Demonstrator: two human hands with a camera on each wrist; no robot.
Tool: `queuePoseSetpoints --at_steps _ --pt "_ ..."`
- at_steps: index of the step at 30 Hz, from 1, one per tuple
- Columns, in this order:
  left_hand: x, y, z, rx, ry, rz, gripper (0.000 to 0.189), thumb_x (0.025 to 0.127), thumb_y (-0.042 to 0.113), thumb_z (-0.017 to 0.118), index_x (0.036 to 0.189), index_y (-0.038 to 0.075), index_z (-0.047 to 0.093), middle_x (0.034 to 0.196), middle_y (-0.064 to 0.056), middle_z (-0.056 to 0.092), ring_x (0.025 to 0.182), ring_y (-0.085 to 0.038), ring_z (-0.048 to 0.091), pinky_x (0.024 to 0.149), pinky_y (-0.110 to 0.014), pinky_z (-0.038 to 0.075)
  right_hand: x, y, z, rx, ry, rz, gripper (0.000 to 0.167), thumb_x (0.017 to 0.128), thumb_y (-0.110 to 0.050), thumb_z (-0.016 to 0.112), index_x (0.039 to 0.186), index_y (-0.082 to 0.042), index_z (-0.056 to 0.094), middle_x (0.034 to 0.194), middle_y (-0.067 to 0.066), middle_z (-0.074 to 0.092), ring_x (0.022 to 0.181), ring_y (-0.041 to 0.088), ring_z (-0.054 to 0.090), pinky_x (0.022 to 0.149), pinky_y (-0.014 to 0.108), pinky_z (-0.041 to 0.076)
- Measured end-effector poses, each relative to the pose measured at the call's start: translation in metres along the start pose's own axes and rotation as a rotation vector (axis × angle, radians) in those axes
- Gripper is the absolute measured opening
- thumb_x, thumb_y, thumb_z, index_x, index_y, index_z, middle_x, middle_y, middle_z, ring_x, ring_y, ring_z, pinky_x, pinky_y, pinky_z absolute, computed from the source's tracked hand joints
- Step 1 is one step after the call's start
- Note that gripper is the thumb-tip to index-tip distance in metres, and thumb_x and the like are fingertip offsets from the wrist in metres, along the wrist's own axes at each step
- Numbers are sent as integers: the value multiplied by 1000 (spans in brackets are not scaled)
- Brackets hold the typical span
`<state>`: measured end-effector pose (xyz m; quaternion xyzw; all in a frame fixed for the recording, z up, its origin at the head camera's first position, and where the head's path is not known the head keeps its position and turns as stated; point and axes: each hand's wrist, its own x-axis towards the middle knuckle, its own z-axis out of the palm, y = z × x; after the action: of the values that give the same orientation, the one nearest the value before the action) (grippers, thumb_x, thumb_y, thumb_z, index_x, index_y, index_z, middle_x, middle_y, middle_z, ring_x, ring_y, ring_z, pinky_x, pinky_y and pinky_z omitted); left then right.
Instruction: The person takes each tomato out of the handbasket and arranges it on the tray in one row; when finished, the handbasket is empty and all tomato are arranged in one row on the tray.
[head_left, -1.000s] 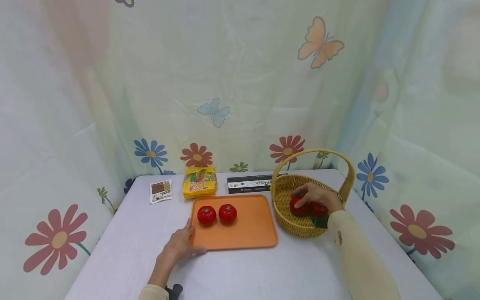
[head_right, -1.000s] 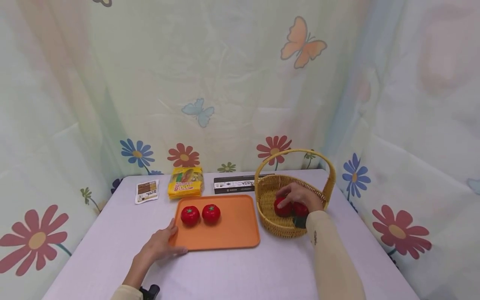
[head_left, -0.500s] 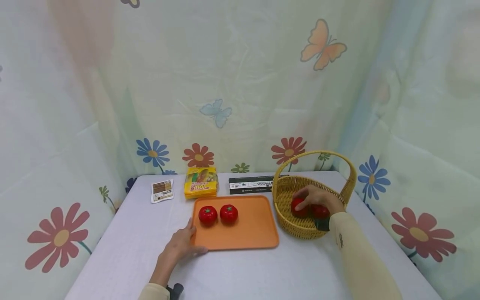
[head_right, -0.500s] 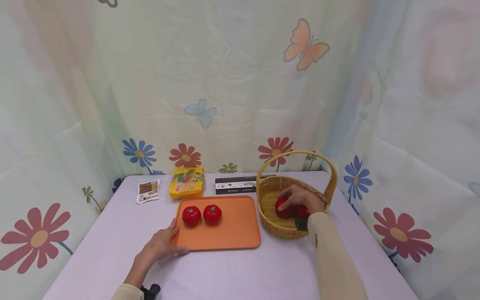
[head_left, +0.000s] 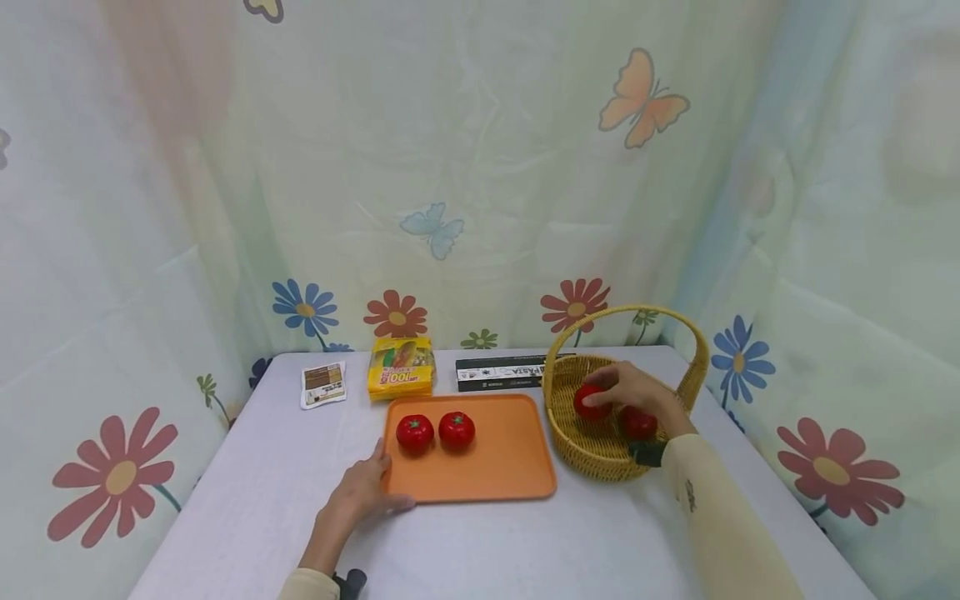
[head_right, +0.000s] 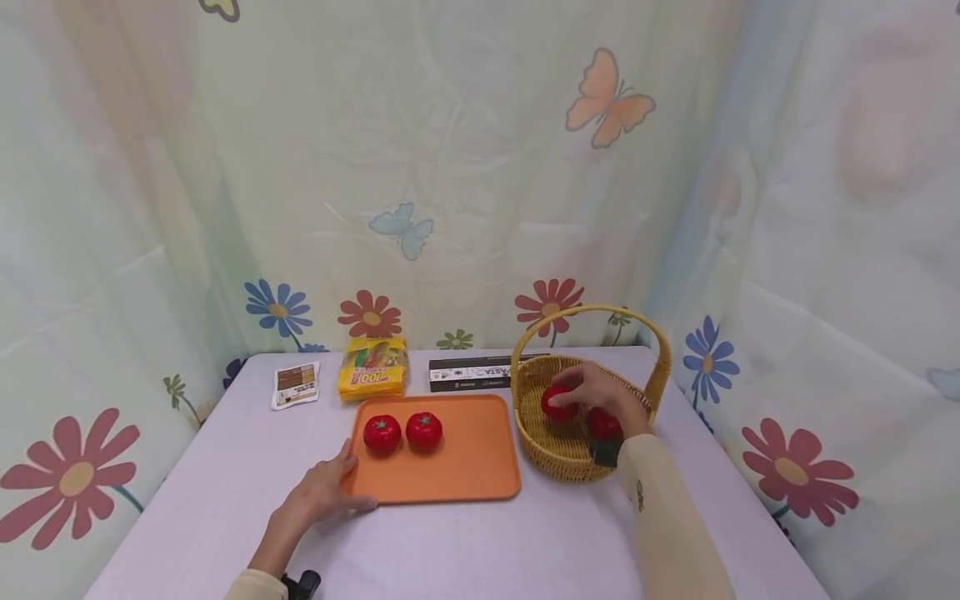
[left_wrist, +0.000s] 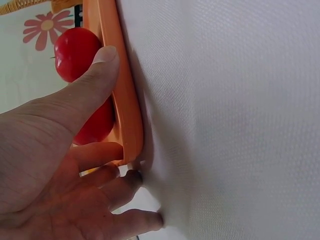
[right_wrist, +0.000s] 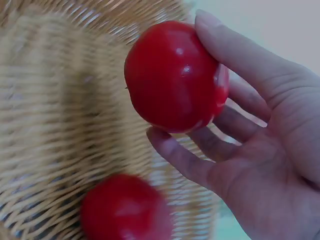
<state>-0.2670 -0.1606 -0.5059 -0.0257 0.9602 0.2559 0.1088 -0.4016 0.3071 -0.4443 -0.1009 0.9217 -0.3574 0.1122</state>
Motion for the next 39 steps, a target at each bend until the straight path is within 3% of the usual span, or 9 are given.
queuePoseSetpoints --at_steps 6,10,15,18,22,26,33,39 --pt "0 -2 -1 6 -5 12 105 81 41 96 160 -6 45 165 -30 42 145 -51 49 117 -63 46 -27 -29 -9 67 102 -19 70 98 -46 80 150 -3 61 142 25 66 130 44 63 107 56 58" --pt "1 -2 0 15 -7 22 104 81 42 96 159 -5 46 166 -29 41 145 -51 50 117 -62 47 -56 -44 -7 105 134 -88 62 102 -38 76 149 -1 60 144 27 63 135 48 59 108 59 56" --pt "1 -3 1 25 -8 27 105 81 43 95 160 -5 45 166 -29 42 144 -50 50 116 -62 47 -84 -64 3 166 142 -233 52 98 -23 79 139 1 58 134 24 68 124 41 65 99 40 63" --pt "1 -4 1 31 -3 34 104 81 42 96 159 -5 46 166 -30 42 144 -51 51 116 -62 47 -90 -79 18 241 92 -326 52 94 -16 82 136 2 57 132 23 67 121 37 63 93 30 63" --pt "1 -4 1 28 2 38 105 81 42 96 160 -6 45 165 -30 42 144 -51 50 117 -62 47 -85 -96 50 312 8 -400 60 88 -11 86 139 3 57 136 24 64 125 40 61 96 35 64" --pt "1 -4 1 24 -5 32 106 81 42 96 161 -6 43 165 -29 43 145 -51 49 117 -62 46 -66 -105 88 289 -16 -359 68 82 -10 90 142 0 61 138 23 65 125 40 63 98 46 64" --pt "1 -3 1 37 1 26 107 80 42 96 161 -6 43 164 -30 44 144 -51 50 116 -62 47 -28 -101 147 182 176 -217 58 77 -14 97 127 -5 69 129 12 66 121 36 64 98 51 64" --pt "2 -4 2 33 -4 21 106 80 43 96 160 -5 45 166 -29 41 146 -52 48 117 -63 46 -6 -91 170 107 262 -171 58 75 -11 100 117 -5 60 116 9 65 115 31 64 99 50 62"
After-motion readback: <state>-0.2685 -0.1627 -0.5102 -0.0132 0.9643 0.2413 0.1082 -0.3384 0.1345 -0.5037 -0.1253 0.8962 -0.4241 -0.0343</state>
